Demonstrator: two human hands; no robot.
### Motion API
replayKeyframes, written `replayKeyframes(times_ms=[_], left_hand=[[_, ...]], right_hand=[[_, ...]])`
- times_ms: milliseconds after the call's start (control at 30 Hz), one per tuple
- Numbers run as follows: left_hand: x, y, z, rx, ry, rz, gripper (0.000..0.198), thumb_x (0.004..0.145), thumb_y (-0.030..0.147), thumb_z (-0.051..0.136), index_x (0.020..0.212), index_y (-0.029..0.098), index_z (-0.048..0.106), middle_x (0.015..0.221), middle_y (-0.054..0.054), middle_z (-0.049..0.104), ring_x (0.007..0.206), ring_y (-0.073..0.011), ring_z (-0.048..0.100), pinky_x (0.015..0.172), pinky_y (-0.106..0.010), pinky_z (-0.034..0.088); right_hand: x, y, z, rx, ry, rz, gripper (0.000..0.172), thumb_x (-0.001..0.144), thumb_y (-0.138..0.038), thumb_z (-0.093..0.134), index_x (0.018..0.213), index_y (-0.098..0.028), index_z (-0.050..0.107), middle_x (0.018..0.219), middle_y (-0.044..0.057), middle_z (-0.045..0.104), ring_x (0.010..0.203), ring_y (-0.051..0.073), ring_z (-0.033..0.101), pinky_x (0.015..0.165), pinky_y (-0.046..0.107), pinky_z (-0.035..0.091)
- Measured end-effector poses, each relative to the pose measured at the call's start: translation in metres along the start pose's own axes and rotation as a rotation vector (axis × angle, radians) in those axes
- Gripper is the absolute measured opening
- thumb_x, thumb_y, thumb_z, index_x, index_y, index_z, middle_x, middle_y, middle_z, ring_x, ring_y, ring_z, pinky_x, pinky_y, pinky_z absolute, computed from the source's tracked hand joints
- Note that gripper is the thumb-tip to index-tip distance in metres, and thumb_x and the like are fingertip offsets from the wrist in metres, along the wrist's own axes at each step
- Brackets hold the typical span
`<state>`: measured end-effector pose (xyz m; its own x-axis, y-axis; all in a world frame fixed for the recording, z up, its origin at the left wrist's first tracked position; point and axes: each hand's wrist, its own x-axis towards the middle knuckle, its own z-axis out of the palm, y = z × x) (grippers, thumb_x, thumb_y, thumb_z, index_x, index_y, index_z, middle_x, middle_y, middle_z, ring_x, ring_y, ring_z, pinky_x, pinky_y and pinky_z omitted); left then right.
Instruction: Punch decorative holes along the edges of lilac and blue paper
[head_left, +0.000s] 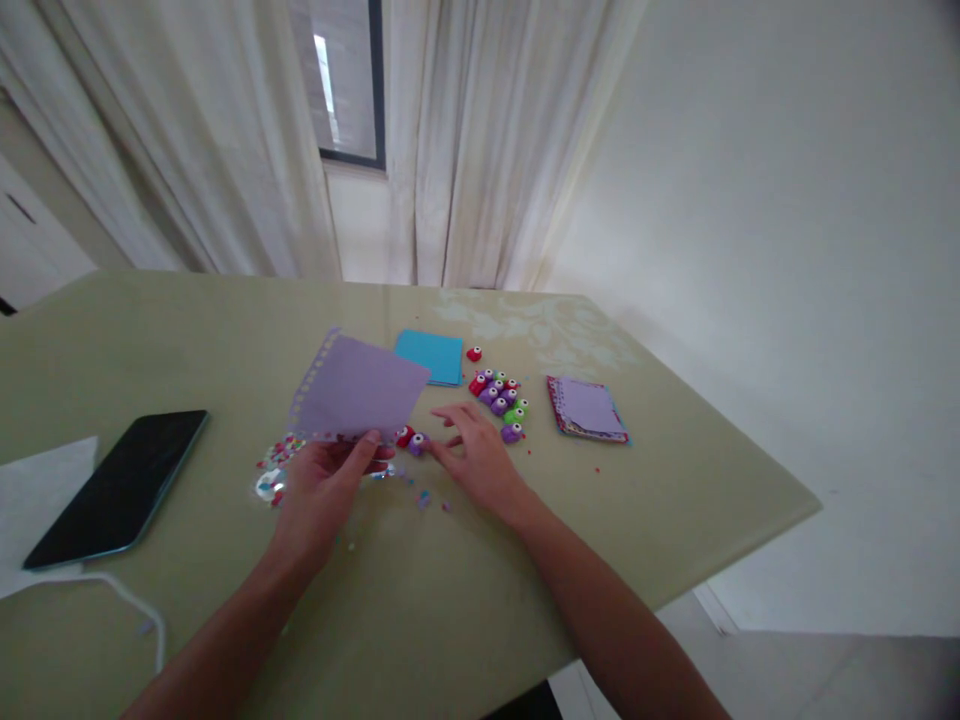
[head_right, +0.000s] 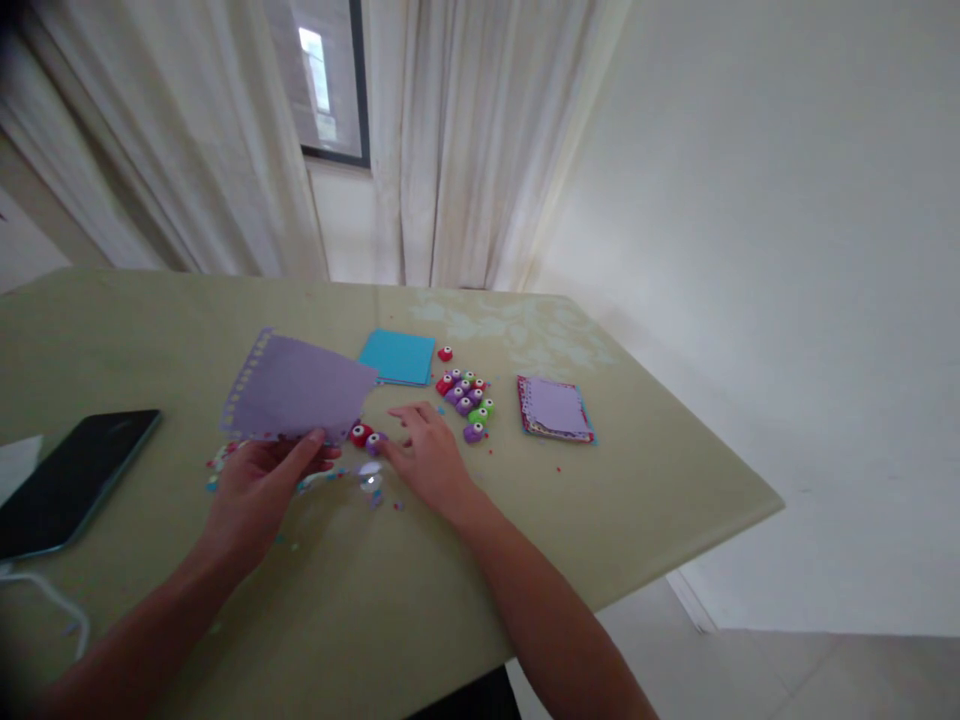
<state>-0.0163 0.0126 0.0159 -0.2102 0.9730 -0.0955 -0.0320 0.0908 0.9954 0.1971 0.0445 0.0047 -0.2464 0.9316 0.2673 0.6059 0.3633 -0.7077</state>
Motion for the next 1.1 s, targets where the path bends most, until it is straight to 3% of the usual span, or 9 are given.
replayKeyframes(times_ms=[133, 233, 300, 467, 567, 700, 800, 1000, 1100], left_hand=[[0.002, -0.002, 0.000, -0.038, 0.008, -0.019, 0.045, 0.072, 0.061, 0.086, 0.080, 0.017, 0.080, 0.079, -0.010, 0.083, 0.074, -0.0256, 0.081, 0.076, -0.036, 0.068], [0.001, 0.000, 0.002, -0.076, 0.015, -0.022, 0.045, 0.070, 0.059, 0.088, 0.084, 0.016, 0.081, 0.082, -0.011, 0.084, 0.078, -0.0254, 0.081, 0.078, -0.035, 0.068], [0.000, 0.002, 0.003, -0.085, 0.004, -0.019, 0.046, 0.068, 0.058, 0.090, 0.087, 0.017, 0.081, 0.086, -0.011, 0.085, 0.082, -0.0263, 0.082, 0.079, -0.035, 0.068], [0.000, -0.001, 0.003, -0.051, 0.028, 0.000, 0.045, 0.067, 0.055, 0.091, 0.087, 0.017, 0.080, 0.081, -0.008, 0.083, 0.072, -0.0230, 0.078, 0.067, -0.031, 0.064], [0.002, -0.007, 0.001, 0.016, 0.059, 0.035, 0.041, 0.069, 0.055, 0.089, 0.079, 0.017, 0.078, 0.072, -0.007, 0.079, 0.063, -0.0205, 0.072, 0.061, -0.029, 0.060], [0.001, -0.006, -0.001, 0.094, 0.052, 0.069, 0.040, 0.071, 0.057, 0.087, 0.074, 0.018, 0.078, 0.070, -0.007, 0.078, 0.063, -0.0222, 0.072, 0.061, -0.031, 0.059], [-0.001, 0.002, 0.000, 0.137, 0.027, 0.057, 0.039, 0.069, 0.057, 0.085, 0.072, 0.020, 0.077, 0.067, -0.007, 0.078, 0.062, -0.0251, 0.074, 0.059, -0.033, 0.059], [-0.003, 0.002, 0.002, 0.063, 0.017, 0.010, 0.041, 0.069, 0.059, 0.085, 0.084, 0.021, 0.079, 0.075, -0.007, 0.082, 0.067, -0.0258, 0.078, 0.065, -0.034, 0.063], [-0.002, -0.002, 0.001, 0.021, 0.017, -0.017, 0.042, 0.071, 0.060, 0.084, 0.087, 0.021, 0.080, 0.081, -0.008, 0.084, 0.072, -0.0257, 0.080, 0.069, -0.034, 0.065]], right_hand=[[0.006, 0.005, -0.048, -0.415, 0.078, 0.177, 0.016, 0.101, -0.032, 0.071, 0.109, -0.019, 0.071, 0.109, 0.010, 0.075, 0.091, 0.023, 0.071, 0.082, 0.034, 0.053], [0.006, 0.006, -0.074, -0.697, -0.011, 0.359, 0.023, 0.099, -0.041, 0.074, 0.105, -0.019, 0.071, 0.105, 0.011, 0.076, 0.096, 0.029, 0.073, 0.081, 0.036, 0.052], [0.005, 0.005, -0.079, -0.783, -0.084, 0.423, 0.028, 0.097, -0.044, 0.077, 0.108, -0.019, 0.071, 0.106, 0.012, 0.076, 0.100, 0.031, 0.075, 0.079, 0.036, 0.052], [0.002, -0.002, -0.073, -0.809, -0.194, 0.414, 0.021, 0.097, -0.036, 0.078, 0.109, -0.019, 0.073, 0.121, 0.013, 0.073, 0.108, 0.031, 0.075, 0.084, 0.036, 0.055], [0.001, -0.008, -0.071, -0.822, -0.213, 0.450, 0.028, 0.098, -0.039, 0.077, 0.117, -0.019, 0.072, 0.129, 0.015, 0.068, 0.108, 0.032, 0.076, 0.084, 0.037, 0.056], [0.000, -0.014, -0.071, -0.857, -0.215, 0.489, 0.040, 0.099, -0.043, 0.075, 0.130, -0.018, 0.067, 0.136, 0.017, 0.063, 0.109, 0.035, 0.076, 0.082, 0.039, 0.058], [0.000, -0.015, -0.066, -0.843, -0.216, 0.478, 0.032, 0.100, -0.041, 0.074, 0.122, -0.017, 0.071, 0.134, 0.016, 0.064, 0.108, 0.033, 0.075, 0.082, 0.038, 0.057], [-0.003, -0.009, -0.041, -0.674, -0.224, 0.212, 0.008, 0.100, -0.020, 0.069, 0.107, -0.020, 0.073, 0.126, 0.013, 0.064, 0.105, 0.028, 0.069, 0.083, 0.036, 0.053], [-0.004, -0.004, -0.034, -0.615, -0.205, 0.089, 0.011, 0.100, -0.012, 0.065, 0.103, -0.020, 0.071, 0.122, 0.013, 0.065, 0.107, 0.027, 0.065, 0.089, 0.037, 0.052]])
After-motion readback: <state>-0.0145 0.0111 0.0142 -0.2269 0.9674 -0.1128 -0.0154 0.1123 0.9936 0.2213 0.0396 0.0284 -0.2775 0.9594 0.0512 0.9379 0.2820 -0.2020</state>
